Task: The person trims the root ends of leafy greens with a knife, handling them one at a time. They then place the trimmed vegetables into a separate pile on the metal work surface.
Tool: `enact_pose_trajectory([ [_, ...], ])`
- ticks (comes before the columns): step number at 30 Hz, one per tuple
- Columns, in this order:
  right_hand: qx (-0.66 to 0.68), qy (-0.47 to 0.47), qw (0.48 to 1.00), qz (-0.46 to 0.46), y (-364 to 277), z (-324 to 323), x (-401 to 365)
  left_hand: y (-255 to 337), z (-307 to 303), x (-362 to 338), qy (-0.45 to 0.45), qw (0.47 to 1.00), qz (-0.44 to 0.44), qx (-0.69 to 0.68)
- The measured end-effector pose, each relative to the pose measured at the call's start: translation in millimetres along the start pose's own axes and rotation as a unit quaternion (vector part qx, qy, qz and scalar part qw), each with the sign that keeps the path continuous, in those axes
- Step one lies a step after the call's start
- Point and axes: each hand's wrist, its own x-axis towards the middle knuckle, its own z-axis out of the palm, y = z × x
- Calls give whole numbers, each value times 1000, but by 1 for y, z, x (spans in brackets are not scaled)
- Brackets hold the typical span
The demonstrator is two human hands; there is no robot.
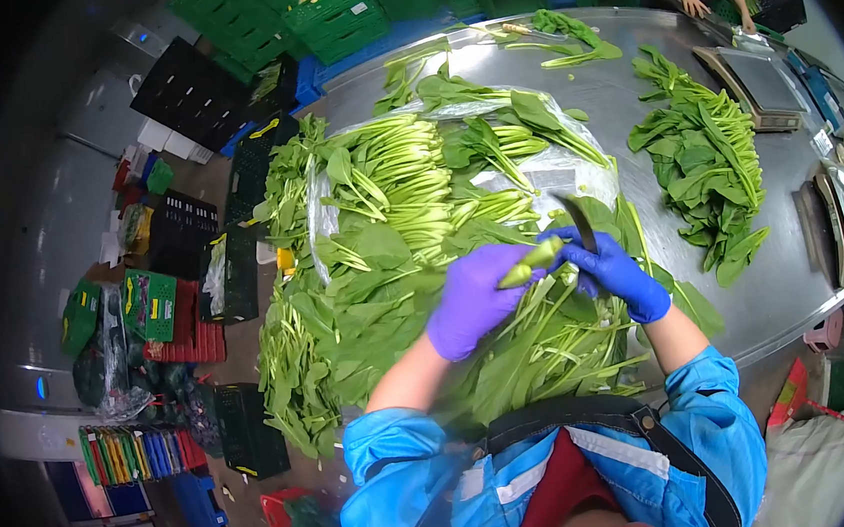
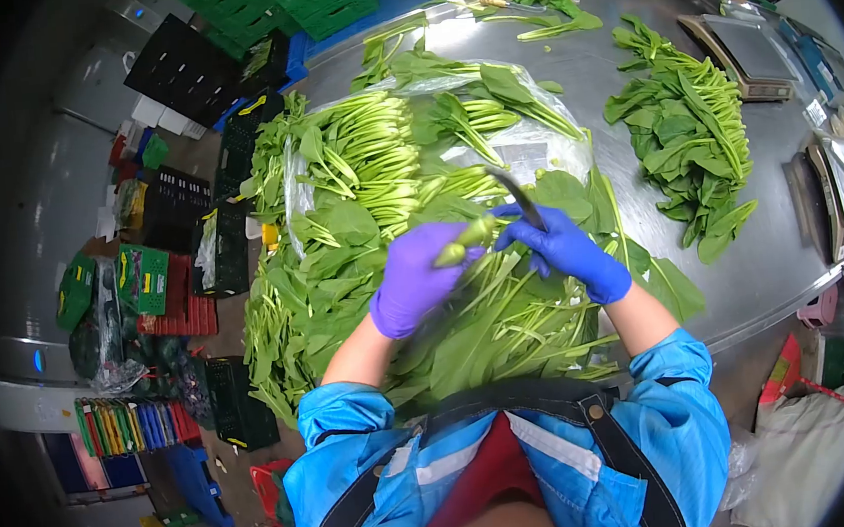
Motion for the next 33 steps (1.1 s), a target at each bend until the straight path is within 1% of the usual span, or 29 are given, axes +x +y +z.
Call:
enact_pose_trajectory([
  [1, -246, 122, 958, -82, -7, 6, -3, 7, -8, -2, -30, 993, -110, -13],
  [2, -297, 135, 935, -139, 9, -5, -2, 11, -16, 2, -82, 979, -173, -74],
  [3, -296, 133, 936, -138, 17, -3, -2, 8, -12, -1, -82, 978, -175, -75],
  [5, -437, 148, 867, -189, 28, 0, -6, -2, 5, -8, -76, 965, -187, -168],
  [6, -461, 157, 854, -181, 26, 7, -7, 3, 5, -8, -101, 969, -185, -130],
  [7, -460, 160, 855, -179, 30, 6, -8, 4, 9, -9, -105, 969, -184, -130],
  [9, -476, 157, 849, -168, 42, 3, -5, 2, 17, -14, -81, 972, -159, -152],
  [10, -475, 156, 851, -158, 44, -1, -5, 2, 16, -16, -99, 955, -217, -177],
  [11, -475, 155, 852, -157, 58, -14, -7, 0, 14, -19, -99, 954, -218, -177],
  [12, -487, 152, 848, -145, 77, -32, -8, -2, 11, -22, -77, 946, -223, -224],
  [13, -498, 149, 843, -136, 76, -34, -5, -5, 8, -23, -53, 936, -224, -268],
  [14, -389, 164, 907, -9, 73, -37, -10, -5, 7, -24, -39, 942, -218, -252],
  [15, -390, 163, 906, -10, 50, -27, -14, -9, 9, -21, -37, 942, -218, -253],
  [17, -216, 168, 959, -81, 15, 6, -20, -14, 21, -19, -56, 947, -234, -211],
  [18, -185, 140, 970, -74, 13, 10, -17, -14, 29, -17, -48, 948, -234, -210],
  [19, -184, 144, 969, -75, 14, 13, -13, -14, 32, -16, -52, 949, -231, -210],
  [21, -250, 122, 958, -69, 22, 14, -4, -14, 35, -13, -63, 956, -231, -167],
  [22, -200, 142, 969, 1, 26, 9, -3, -14, 28, -10, -55, 952, -239, -184],
  [23, -202, 142, 969, -1, 30, 4, -1, -20, 23, -7, -54, 952, -237, -184],
  [25, -302, 103, 944, -84, 39, 1, 1, -27, 17, -4, -142, 931, -262, -208],
  [27, -322, 93, 938, -93, 44, -3, 8, -32, 19, 1, -153, 932, -263, -194],
  [29, -288, 72, 954, -46, 46, -10, 16, -43, 21, 8, -156, 903, -303, -263],
  [30, -266, 49, 963, 3, 44, -14, 18, -50, 21, 14, -195, 884, -304, -296],
  [31, -263, 48, 964, 6, 46, -17, 20, -52, 21, 15, -197, 883, -307, -297],
  [33, -190, 3, 981, 49, 47, -22, 22, -53, 23, 19, -209, 882, -278, -318],
])
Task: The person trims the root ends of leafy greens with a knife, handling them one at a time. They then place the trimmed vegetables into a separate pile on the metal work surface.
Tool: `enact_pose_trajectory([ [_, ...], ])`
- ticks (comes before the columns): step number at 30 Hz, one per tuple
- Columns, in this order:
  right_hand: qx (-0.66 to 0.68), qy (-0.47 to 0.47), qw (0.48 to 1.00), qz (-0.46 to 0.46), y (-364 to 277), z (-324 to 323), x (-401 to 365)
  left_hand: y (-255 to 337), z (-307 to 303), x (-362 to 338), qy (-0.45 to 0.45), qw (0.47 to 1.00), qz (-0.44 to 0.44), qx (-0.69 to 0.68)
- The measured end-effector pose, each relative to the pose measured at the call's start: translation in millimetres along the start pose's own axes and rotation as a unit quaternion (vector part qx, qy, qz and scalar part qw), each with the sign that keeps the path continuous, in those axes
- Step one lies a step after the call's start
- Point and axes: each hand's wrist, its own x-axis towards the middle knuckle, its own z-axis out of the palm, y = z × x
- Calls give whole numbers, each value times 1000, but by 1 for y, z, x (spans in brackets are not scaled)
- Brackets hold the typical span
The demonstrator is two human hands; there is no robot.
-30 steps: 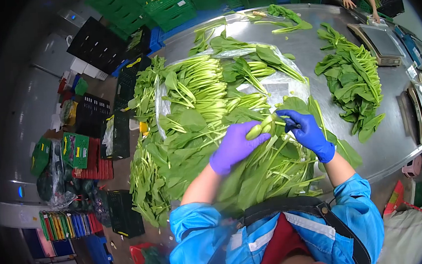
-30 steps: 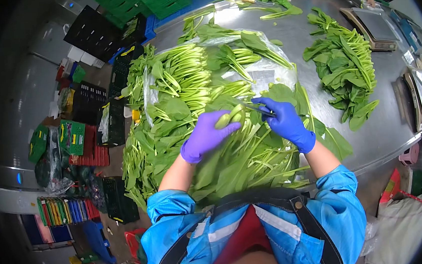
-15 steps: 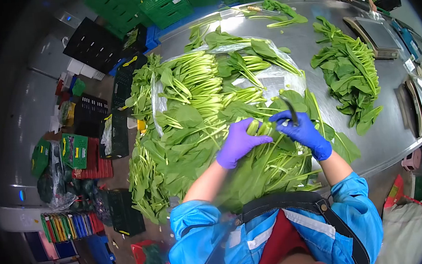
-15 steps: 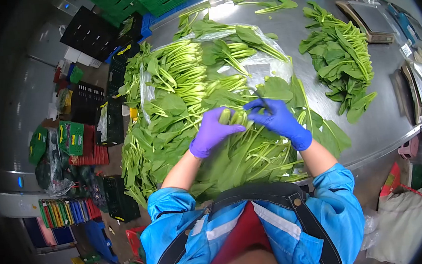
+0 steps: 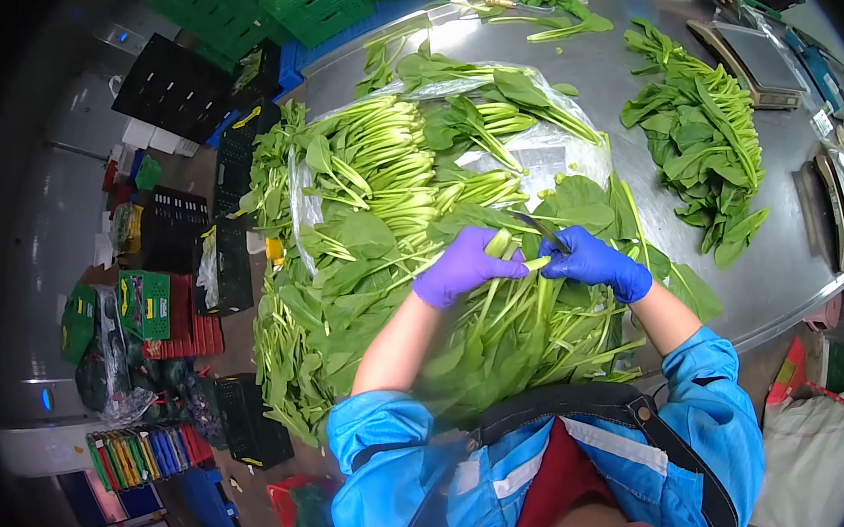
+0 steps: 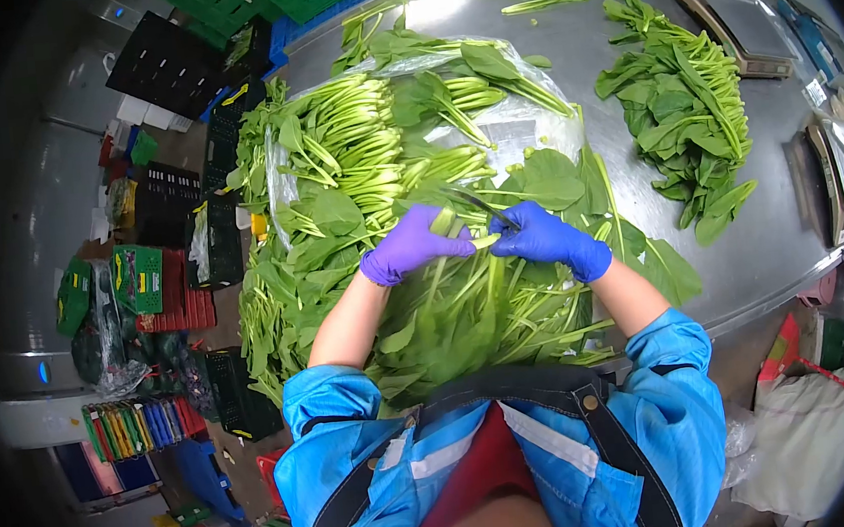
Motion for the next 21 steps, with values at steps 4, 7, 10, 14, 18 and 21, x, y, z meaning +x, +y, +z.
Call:
enact_pose_trajectory([
  [4, 147, -51, 980, 125, 23, -31, -3, -6, -23, 1, 25, 998, -50, -29],
  [7, 102, -21, 987, 122, 24, -35, 1, -26, -3, 5, 105, 964, 96, 226],
  [10, 59, 46, 996, 57, 4, -21, 9, -4, 22, 16, -5, 990, -26, 139],
  [14, -144, 169, 951, -215, 7, -16, 34, -39, 30, 46, 26, 991, 17, -130],
  [18, -263, 199, 910, -253, 28, -30, 56, -24, 27, 56, 14, 992, -16, -124],
  [21, 218, 211, 951, 55, 29, -65, 76, -24, 12, 56, 11, 992, -46, -117],
])
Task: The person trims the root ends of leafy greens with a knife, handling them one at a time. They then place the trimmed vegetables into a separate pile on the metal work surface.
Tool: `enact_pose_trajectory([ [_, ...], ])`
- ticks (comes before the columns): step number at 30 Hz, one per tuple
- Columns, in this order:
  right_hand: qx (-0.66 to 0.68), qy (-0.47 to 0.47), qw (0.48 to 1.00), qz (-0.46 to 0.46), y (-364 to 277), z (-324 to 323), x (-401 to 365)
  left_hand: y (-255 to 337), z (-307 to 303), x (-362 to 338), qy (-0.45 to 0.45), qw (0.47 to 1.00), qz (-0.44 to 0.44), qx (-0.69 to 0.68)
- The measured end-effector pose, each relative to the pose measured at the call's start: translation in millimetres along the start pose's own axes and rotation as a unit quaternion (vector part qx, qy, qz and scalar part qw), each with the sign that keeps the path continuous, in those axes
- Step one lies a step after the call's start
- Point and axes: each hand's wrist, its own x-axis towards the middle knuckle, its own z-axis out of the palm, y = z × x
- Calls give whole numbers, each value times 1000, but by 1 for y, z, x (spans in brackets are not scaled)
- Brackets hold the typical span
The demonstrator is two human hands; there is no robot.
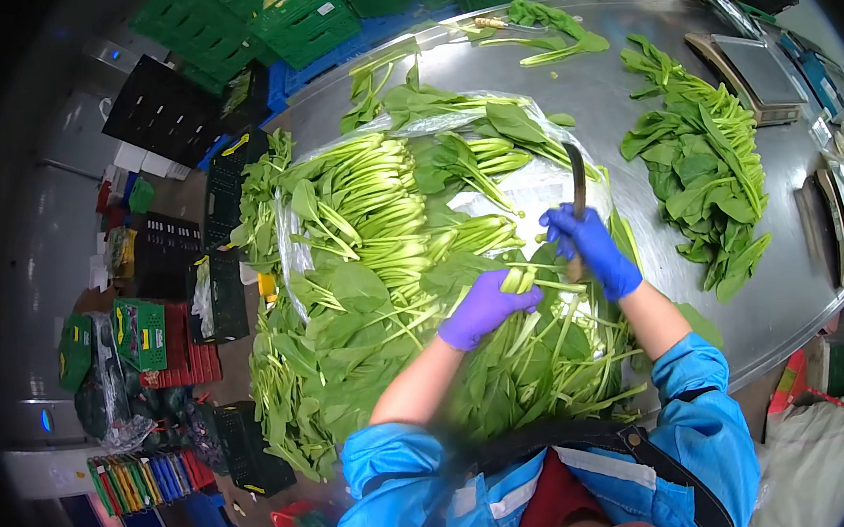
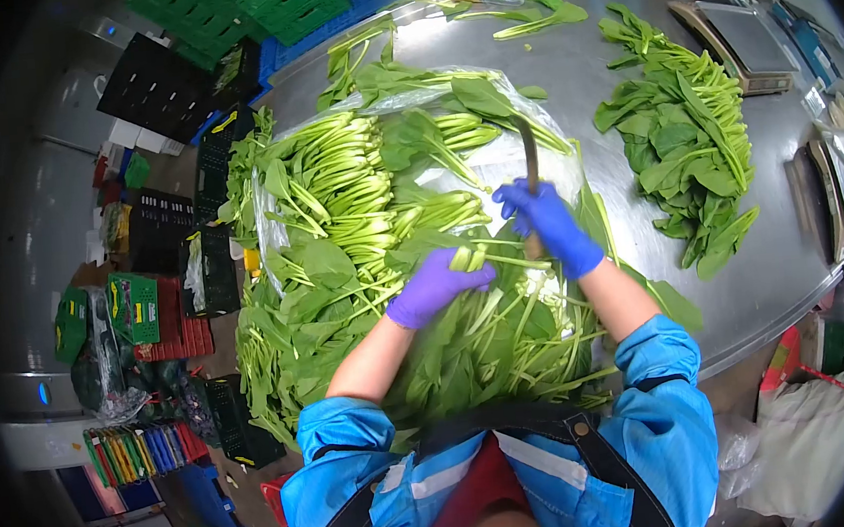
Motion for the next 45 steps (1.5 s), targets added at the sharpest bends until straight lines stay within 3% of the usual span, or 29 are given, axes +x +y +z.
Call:
enact_pose_trajectory([
  [1, -90, -29, 995, 11, -8, -11, 15, -2, -7, -1, -12, 1000, 10, 14],
  [2, -281, -10, 957, -75, 9, -30, 45, -7, -13, -1, -4, 1000, 16, 9],
  [3, -446, 89, 872, -181, 20, -45, 66, -6, -14, -3, 0, 1000, 17, 12],
  [5, -492, 293, 783, -243, 29, -72, 108, 0, -15, -6, 13, 1000, 12, -22],
  [6, -502, 329, 754, -267, 31, -84, 122, 1, -14, -7, 4, 998, 3, -64],
  [9, -605, 256, 716, -234, 56, -124, 154, 11, -12, -13, 48, 997, -7, -64],
  [10, -603, 257, 716, -241, 35, -109, 144, 14, -12, -17, 72, 992, 16, -104],
  [11, -484, 220, 827, -183, 15, -100, 129, 15, -16, -17, 75, 991, 20, -105],
  [12, -351, 175, 913, -111, -7, -85, 102, 12, -21, -18, 118, 986, 111, 31],
  [13, -354, 174, 913, -107, -20, -74, 76, 6, -25, -20, 156, 954, 196, 164],
  [14, -256, 105, 959, -68, -32, -64, 49, -1, -31, -17, 172, 905, 267, 283],
  [15, -153, 36, 987, -28, -41, -52, 23, 5, -26, -19, 170, 908, 263, 279],
  [17, -165, -40, 985, -22, -51, -25, -26, 32, -5, -33, 173, 766, 418, 457],
  [18, -175, -55, 983, 1, -51, -12, -48, 45, 10, -42, 149, 753, 395, 504],
  [19, -150, -126, 980, -40, -43, -3, -60, 43, 16, -44, 146, 756, 395, 501],
  [21, -33, -156, 982, 98, -51, 10, -95, 39, 28, -50, 125, 729, 416, 529],
  [23, 9, -164, 981, 107, -34, 6, -92, 42, 23, -63, 117, 752, 405, 506],
  [24, -109, -97, 986, -82, -29, 10, -95, 41, 21, -68, 135, 809, 349, 453],
  [25, -218, -26, 938, -267, -23, 14, -98, 39, 18, -72, 153, 859, 289, 395],
  [26, -255, -41, 928, -268, -14, 14, -101, 24, 11, -67, 149, 892, 283, 319],
  [27, -254, -44, 928, -270, -14, 18, -108, 30, 13, -73, 152, 891, 283, 321],
  [29, -431, -18, 834, -345, -16, 28, -120, 40, 17, -85, 73, 966, 109, 223],
  [34, -429, -23, 836, -340, 0, 26, -116, 37, 22, -101, 55, 981, 108, 149],
  [37, -516, 32, 800, -304, 6, 15, -107, 17, 7, -96, 114, 971, 137, 157],
  [39, -269, -64, 944, -177, -4, 21, -121, 5, 8, -92, 126, 970, 105, 178],
  [40, -216, -93, 960, -149, -24, 34, -136, 2, 10, -85, 142, 950, 158, 228],
  [43, -205, -157, 945, -199, -4, 52, -119, 14, 19, -86, 104, 956, 135, 240],
  [44, -238, -142, 955, -105, -7, 45, -119, 0, 13, -81, 167, 941, 151, 252],
  [45, -253, -126, 958, -47, -7, 40, -113, 9, 5, -84, 169, 962, 73, 203],
])
